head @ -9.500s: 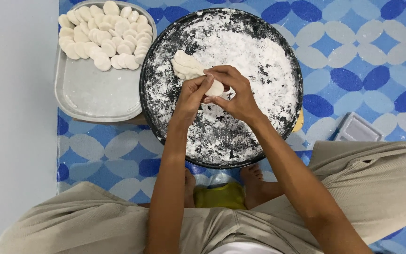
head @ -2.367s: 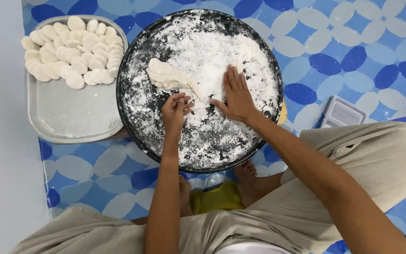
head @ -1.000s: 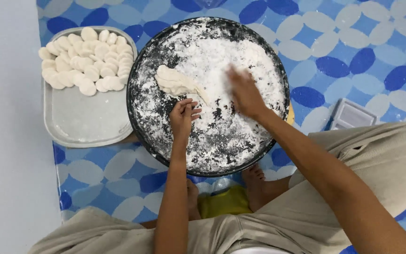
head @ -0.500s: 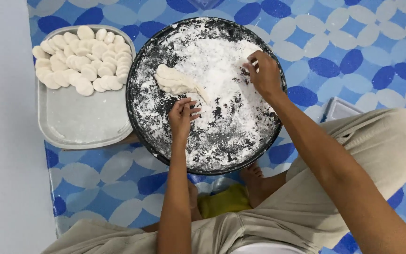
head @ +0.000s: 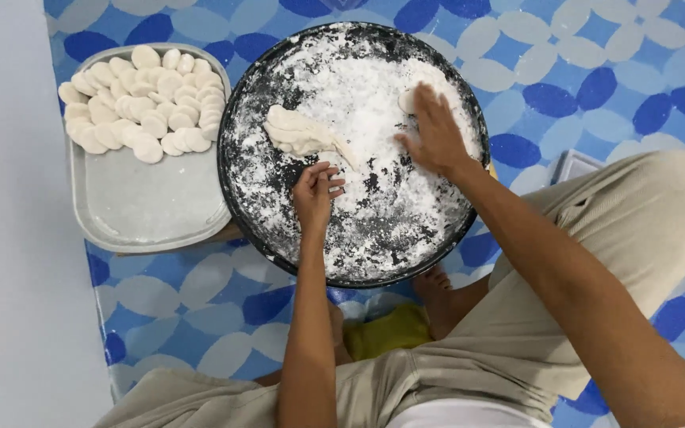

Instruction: A person is manually shaping small pieces of dough into balls by rolling them in flour and then between their palms.

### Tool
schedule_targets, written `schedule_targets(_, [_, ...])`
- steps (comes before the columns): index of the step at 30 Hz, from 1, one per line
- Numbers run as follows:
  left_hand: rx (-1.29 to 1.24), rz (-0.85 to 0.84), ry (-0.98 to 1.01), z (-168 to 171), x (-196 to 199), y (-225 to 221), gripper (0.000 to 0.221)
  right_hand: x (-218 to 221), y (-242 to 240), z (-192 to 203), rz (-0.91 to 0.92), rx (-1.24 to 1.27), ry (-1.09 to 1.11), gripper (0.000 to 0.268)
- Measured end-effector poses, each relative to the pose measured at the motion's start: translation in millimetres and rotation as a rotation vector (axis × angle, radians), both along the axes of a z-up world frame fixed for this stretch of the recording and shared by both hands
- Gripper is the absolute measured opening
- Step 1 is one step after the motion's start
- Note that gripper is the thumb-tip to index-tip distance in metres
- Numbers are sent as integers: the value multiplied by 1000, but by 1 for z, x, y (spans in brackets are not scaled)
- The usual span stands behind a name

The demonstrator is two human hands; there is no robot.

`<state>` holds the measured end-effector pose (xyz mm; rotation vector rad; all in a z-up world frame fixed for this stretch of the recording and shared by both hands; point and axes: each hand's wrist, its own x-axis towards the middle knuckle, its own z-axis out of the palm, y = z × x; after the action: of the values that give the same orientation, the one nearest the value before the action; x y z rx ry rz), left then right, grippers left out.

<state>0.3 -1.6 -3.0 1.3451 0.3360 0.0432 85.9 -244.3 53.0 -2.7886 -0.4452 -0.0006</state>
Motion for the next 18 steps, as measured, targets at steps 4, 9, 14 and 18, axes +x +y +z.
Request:
schedule_targets(4, [-3, -8, 12, -1, -3, -1, 24, -4, 10, -24, 208, -69, -137, 85])
schedule_targets(9, [1, -20, -2, 1, -5, 1, 25, 5, 13, -20, -12, -28, -39, 89])
schedule_targets(14, [16, -42, -12, 4, -3, 1, 26, 17, 4, -46, 149, -77, -243, 71])
schedule_targets(18, [29, -53, -46, -4, -3, 2, 26, 1, 4, -55, 208, -48, -239, 88])
